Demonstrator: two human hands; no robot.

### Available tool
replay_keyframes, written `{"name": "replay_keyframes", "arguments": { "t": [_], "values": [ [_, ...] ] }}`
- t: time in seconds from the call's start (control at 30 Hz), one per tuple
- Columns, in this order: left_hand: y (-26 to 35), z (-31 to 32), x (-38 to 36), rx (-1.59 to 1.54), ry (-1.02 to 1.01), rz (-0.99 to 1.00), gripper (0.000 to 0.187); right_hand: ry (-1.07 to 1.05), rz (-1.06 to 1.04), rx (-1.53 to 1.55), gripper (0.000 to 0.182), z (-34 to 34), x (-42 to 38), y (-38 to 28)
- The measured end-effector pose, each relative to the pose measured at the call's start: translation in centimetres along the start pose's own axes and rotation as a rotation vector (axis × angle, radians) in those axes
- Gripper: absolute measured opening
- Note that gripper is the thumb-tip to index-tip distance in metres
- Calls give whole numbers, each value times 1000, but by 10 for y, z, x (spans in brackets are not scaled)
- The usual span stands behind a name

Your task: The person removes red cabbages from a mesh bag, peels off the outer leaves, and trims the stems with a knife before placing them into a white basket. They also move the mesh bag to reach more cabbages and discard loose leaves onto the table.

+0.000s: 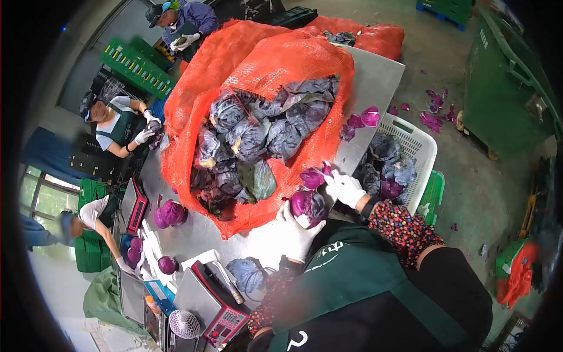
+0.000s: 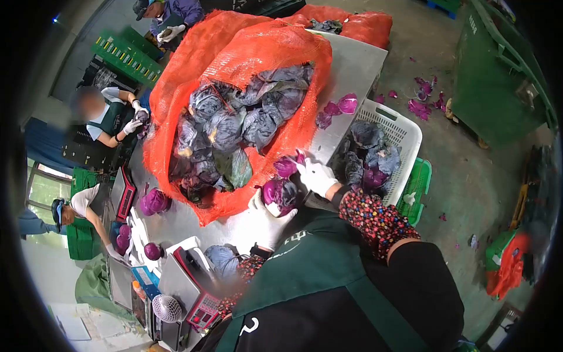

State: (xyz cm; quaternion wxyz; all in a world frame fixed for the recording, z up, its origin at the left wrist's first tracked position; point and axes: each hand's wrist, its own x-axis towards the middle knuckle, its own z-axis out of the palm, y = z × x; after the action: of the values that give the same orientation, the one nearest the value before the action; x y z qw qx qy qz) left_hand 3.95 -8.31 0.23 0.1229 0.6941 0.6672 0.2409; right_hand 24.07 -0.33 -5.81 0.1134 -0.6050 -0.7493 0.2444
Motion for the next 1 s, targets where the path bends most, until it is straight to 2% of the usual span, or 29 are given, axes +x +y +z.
{"name": "replay_keyframes", "arguments": {
  "t": [0.03, 0.07, 0.13, 0.17, 0.33, 0.4, 0.43, 0.57, 0.77, 0.83, 0.93, 1.0],
  "values": [
    [2, 2, 4, -18, -37, -39, 111, -13, 118, 191, 49, 11, -2, 1],
    [4, 3, 9, -25, -42, -37, 111, -16, 99, 307, 60, -17, -22, -19],
    [9, 5, 17, -24, -99, -34, 113, 139, -24, 273, 61, 15, -33, -17],
    [9, 8, 19, 44, -112, -37, 115, 26, 25, 314, 62, -13, -46, -37],
    [6, 14, 19, 80, -105, -31, 116, -90, 41, 381, 68, -9, -61, -50],
    [6, 14, 20, 80, -84, 45, 123, -104, 53, 366, 72, -4, -63, -53],
    [6, 12, 19, 85, -137, -8, 123, -108, 41, 349, 75, -5, -62, -53],
    [4, 12, 20, 73, -89, 62, 118, -115, 45, 362, 75, 0, -61, -51],
    [6, 13, 25, 170, -191, -51, 116, -37, -30, 210, 72, -10, -61, -58],
    [1, 22, 27, 200, -147, -13, 113, 36, -32, 99, 65, -15, -57, -59],
    [12, 22, 36, 268, -179, -30, 111, 150, -22, 173, 58, -15, -50, -51],
    [15, 25, 40, 295, -160, 17, 110, 91, 51, 212, 54, -14, -46, -44]
  ]
}}
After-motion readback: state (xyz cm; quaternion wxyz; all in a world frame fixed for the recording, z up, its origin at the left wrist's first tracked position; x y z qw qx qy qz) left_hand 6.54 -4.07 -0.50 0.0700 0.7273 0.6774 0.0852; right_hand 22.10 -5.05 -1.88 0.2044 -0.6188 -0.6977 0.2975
